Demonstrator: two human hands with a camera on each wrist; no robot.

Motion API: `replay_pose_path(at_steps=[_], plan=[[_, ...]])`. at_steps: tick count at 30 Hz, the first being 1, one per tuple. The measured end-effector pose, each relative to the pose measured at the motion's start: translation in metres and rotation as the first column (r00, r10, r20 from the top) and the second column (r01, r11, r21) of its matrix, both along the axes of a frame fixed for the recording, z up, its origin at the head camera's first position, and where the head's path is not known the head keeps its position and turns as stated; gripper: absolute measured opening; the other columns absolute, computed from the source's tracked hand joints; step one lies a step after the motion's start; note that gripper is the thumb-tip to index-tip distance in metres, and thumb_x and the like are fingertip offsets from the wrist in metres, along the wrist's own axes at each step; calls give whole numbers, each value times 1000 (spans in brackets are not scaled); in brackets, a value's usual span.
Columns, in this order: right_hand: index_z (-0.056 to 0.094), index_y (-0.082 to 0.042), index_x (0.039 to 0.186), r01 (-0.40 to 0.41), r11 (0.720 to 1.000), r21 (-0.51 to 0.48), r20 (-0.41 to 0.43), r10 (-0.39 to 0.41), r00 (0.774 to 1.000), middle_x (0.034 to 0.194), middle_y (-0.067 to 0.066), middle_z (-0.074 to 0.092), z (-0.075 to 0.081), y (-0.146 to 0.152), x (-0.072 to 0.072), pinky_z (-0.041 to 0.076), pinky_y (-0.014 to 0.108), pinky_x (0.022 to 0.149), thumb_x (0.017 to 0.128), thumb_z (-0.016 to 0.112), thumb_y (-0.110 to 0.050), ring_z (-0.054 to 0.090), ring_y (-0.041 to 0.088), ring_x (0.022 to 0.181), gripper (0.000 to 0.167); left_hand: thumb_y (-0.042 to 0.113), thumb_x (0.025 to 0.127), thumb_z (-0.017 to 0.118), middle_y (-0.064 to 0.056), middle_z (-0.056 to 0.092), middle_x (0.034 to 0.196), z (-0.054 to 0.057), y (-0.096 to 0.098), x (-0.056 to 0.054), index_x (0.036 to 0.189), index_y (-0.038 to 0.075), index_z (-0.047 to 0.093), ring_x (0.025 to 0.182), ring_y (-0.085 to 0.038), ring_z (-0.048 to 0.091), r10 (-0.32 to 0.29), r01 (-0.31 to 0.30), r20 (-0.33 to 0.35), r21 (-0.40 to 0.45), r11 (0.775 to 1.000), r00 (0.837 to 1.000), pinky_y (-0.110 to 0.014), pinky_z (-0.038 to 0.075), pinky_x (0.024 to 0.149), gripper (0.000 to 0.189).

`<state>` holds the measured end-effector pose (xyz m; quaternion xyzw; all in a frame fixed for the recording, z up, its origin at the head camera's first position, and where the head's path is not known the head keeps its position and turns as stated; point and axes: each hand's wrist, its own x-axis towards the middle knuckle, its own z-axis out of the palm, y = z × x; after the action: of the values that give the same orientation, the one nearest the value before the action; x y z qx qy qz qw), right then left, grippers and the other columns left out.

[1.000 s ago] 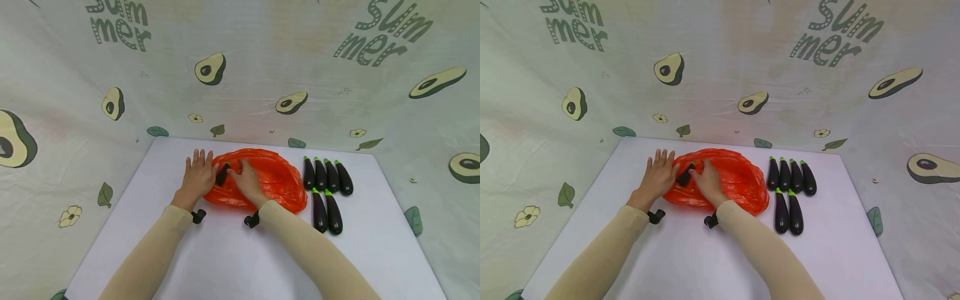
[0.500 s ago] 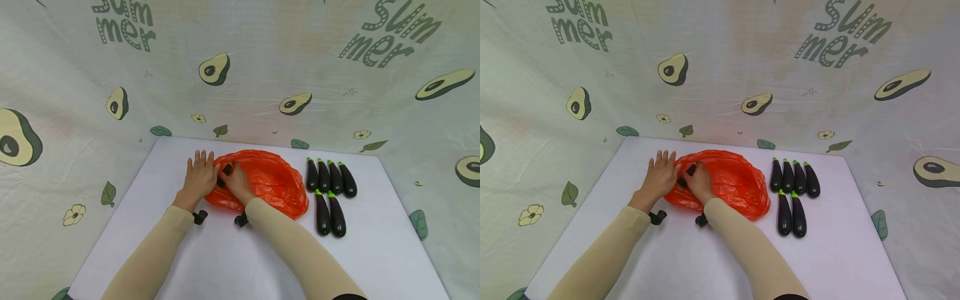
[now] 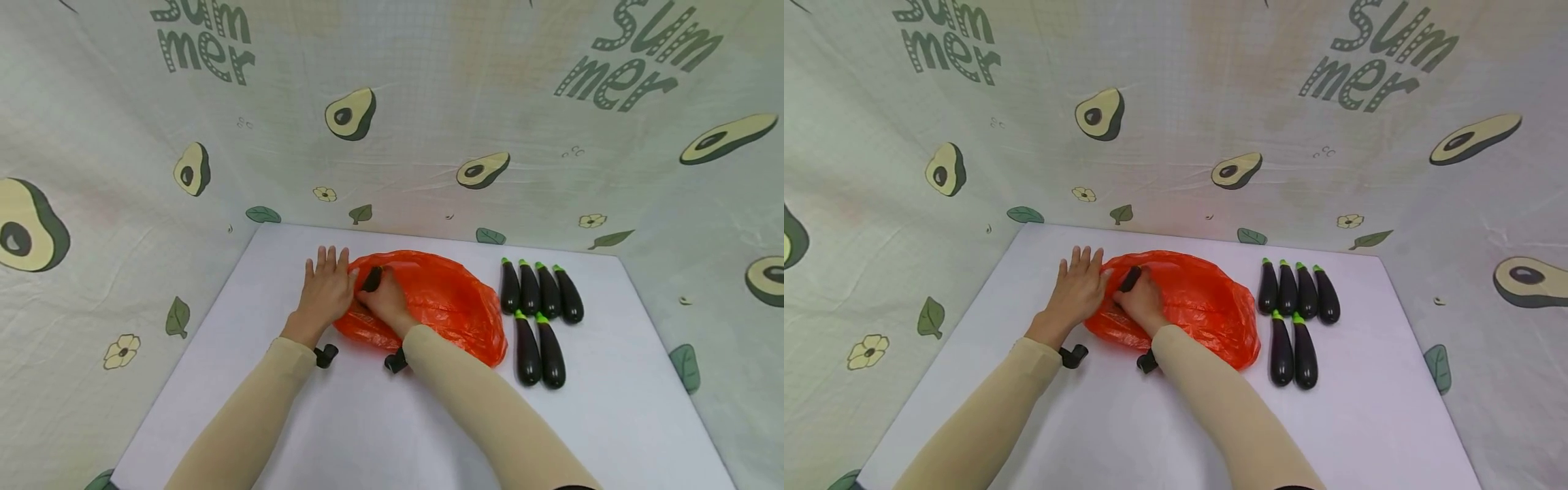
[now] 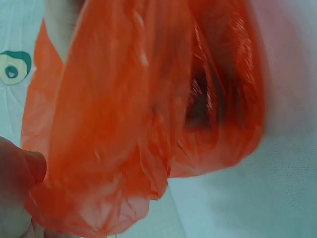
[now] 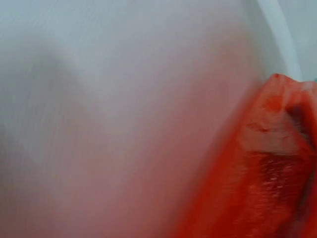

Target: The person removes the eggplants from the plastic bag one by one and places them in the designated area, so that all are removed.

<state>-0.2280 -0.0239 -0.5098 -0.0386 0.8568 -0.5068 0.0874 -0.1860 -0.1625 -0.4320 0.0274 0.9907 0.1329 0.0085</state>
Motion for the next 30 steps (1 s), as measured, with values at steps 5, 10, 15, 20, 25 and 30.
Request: replay_pose_path(at_steps=[5, 10, 15, 20, 25, 30], plan=[[30, 0, 155, 32, 999, 9, 43, -32, 999, 149, 23, 53, 8, 12, -1, 45, 52, 118, 95, 72, -22, 57, 37, 131, 77, 38, 115, 36, -28, 19, 173, 0, 2, 1, 167, 3, 25, 163, -45, 4, -5, 5, -4, 13, 1000, 1000, -66, 5, 129, 64], [42, 0, 146, 41, 981, 188, 25, -47, 999, 138, 18, 61, 6, 13, 1, 49, 49, 115, 96, 71, -46, 61, 33, 124, 74, 39, 115, 34, -27, 20, 173, -2, 6, 1, 167, 4, 26, 163, -45, 4, -18, 18, -6, 13, 1000, 1000, -66, 6, 129, 64], [47, -2, 143, 6, 950, 313, 27, -16, 1000, 130, 14, 63, 1, 10, 5, 50, 50, 112, 92, 75, -55, 61, 32, 119, 78, 39, 115, 36, -28, 21, 172, -3, 7, 2, 167, 4, 26, 163, -45, 5, -20, 20, -17, 6, 1000, 1000, -67, 8, 129, 64], [39, -2, 150, -21, 983, 184, 77, 6, 997, 131, 16, 65, 4, 19, 8, 51, 51, 112, 96, 76, -35, 63, 32, 115, 73, 37, 114, 37, -28, 21, 172, -1, 5, 3, 166, 2, 26, 162, -46, 6, -18, 18, -15, 18, 1000, 1000, -67, 7, 129, 64], [35, -3, 154, -26, 999, 44, 116, 21, 993, 140, 21, 63, 13, 39, 6, 52, 51, 111, 96, 74, -21, 63, 35, 118, 72, 36, 114, 37, -28, 20, 173, -2, 4, 2, 167, 2, 25, 163, -46, 5, -15, 15, -11, 35, 999, 1000, -67, 4, 129, 64], [45, -3, 149, -45, 999, 27, 135, 41, 990, 143, 20, 61, 26, 59, 3, 57, 48, 105, 95, 74, -17, 64, 35, 119, 63, 37, 114, 37, -28, 20, 173, -3, 3, 2, 167, 2, 25, 163, -46, 5, -8, 8, -11, 41, 999, 1000, -66, 5, 129, 64]])
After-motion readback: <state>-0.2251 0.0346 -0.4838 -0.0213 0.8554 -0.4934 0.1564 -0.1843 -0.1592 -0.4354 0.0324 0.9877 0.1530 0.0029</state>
